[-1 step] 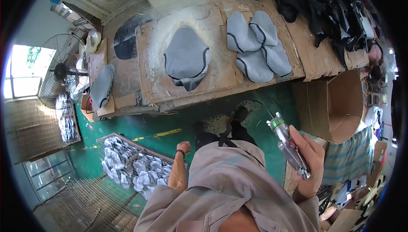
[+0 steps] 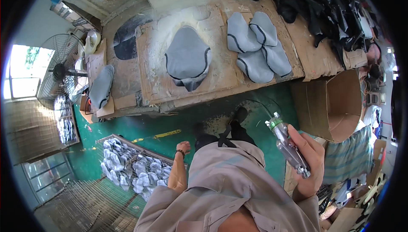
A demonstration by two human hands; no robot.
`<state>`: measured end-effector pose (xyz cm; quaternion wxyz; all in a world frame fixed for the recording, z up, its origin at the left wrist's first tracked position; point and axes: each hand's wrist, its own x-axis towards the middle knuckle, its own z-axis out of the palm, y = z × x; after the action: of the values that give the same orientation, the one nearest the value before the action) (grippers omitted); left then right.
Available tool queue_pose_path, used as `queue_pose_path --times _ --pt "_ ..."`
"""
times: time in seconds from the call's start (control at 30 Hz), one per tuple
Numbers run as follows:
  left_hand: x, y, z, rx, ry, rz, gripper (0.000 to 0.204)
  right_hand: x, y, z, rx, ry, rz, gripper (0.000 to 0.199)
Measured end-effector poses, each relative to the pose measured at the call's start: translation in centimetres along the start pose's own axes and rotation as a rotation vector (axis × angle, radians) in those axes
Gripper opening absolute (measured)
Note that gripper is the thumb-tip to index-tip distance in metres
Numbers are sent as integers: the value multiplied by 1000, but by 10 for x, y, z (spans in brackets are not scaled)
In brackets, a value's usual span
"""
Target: Applying a spray coating to foam shoe inserts and organizing them on a metal rack.
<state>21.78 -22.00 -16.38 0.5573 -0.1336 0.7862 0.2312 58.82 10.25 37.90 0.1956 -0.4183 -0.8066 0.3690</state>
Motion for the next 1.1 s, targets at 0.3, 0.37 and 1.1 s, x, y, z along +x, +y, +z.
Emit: queue_pose_path --times 0.3,0.37,1.1 --pt "73 27 -95 -122 -91 186 18 19 -131 113 -136 110 53 72" --pt "85 22 -114 -88 -61 180 19 21 -156 132 -171 78 3 73" --pt "105 -75 -165 -120 -125 48 20 -33 -254 210 -477 -147 -217 77"
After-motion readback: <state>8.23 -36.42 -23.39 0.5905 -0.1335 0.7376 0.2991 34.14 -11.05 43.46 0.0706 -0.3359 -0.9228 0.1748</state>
